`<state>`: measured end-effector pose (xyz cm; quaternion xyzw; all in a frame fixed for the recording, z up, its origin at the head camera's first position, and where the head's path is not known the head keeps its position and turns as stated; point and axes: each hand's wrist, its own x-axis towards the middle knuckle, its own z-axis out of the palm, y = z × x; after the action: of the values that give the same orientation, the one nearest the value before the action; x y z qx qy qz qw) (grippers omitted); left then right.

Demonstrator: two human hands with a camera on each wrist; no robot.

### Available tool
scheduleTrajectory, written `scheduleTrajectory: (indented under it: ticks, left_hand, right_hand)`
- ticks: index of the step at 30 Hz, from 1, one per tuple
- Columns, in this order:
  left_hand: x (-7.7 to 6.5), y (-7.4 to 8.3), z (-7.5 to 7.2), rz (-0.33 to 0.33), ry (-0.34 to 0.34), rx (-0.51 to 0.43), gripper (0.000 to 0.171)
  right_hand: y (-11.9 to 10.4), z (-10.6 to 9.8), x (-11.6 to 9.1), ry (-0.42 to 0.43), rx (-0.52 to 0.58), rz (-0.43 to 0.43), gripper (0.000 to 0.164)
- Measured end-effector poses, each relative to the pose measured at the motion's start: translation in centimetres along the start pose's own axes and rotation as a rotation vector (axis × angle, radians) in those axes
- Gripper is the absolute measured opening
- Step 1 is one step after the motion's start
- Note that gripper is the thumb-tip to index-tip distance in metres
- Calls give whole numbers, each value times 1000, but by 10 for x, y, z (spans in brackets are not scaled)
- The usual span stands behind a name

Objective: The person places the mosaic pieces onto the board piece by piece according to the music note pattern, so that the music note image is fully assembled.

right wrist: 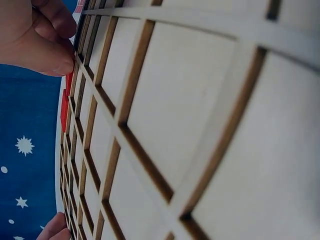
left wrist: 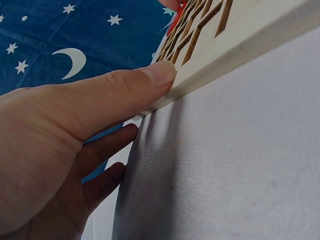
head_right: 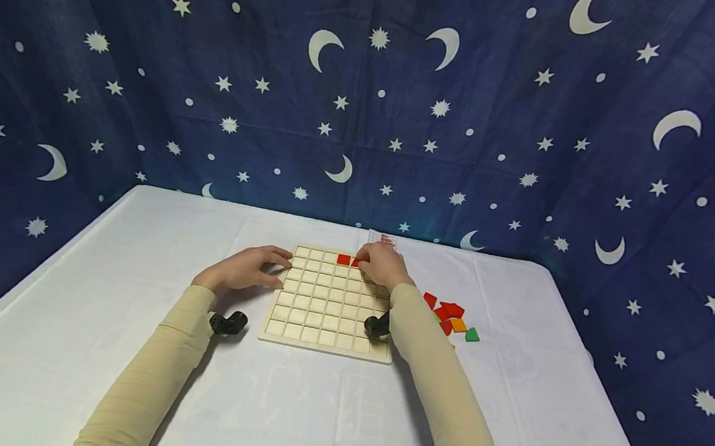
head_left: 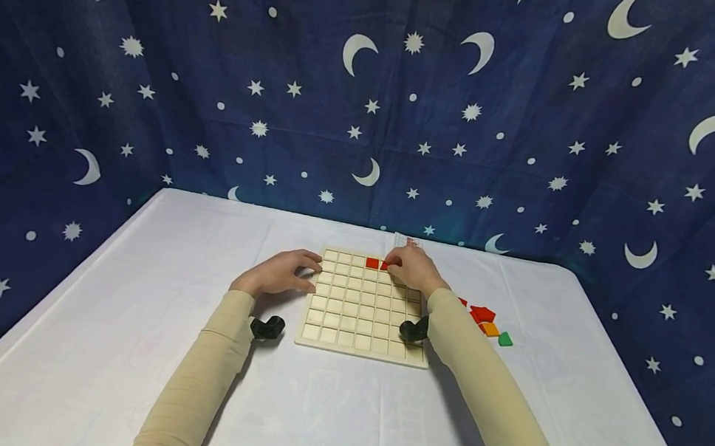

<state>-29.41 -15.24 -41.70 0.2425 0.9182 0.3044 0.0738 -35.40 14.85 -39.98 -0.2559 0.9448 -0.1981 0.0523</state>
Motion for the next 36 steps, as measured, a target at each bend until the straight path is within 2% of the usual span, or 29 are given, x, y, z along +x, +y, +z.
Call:
scheduleTrajectory:
  ticks: [16, 18, 23, 25, 36]
  left_hand:
    - [-1, 1, 0, -13, -2, -15, 46]
    - [0, 0, 0, -13, -2, -14, 46]
    - [1, -1, 1, -5, 0, -9, 46]
    - [1, -1, 1, -2, 0, -7, 46]
    - [0, 1, 1, -11, 3, -3, 46]
  right_hand:
    - [-5, 4, 4, -7, 57, 35, 20]
    - [-2, 4, 5, 9, 56, 3, 18]
    - [1, 5, 5, 17, 71, 14, 20]
    - [0, 3, 2, 13, 77, 58, 23]
    - [23, -17, -28, 38, 34, 123, 29]
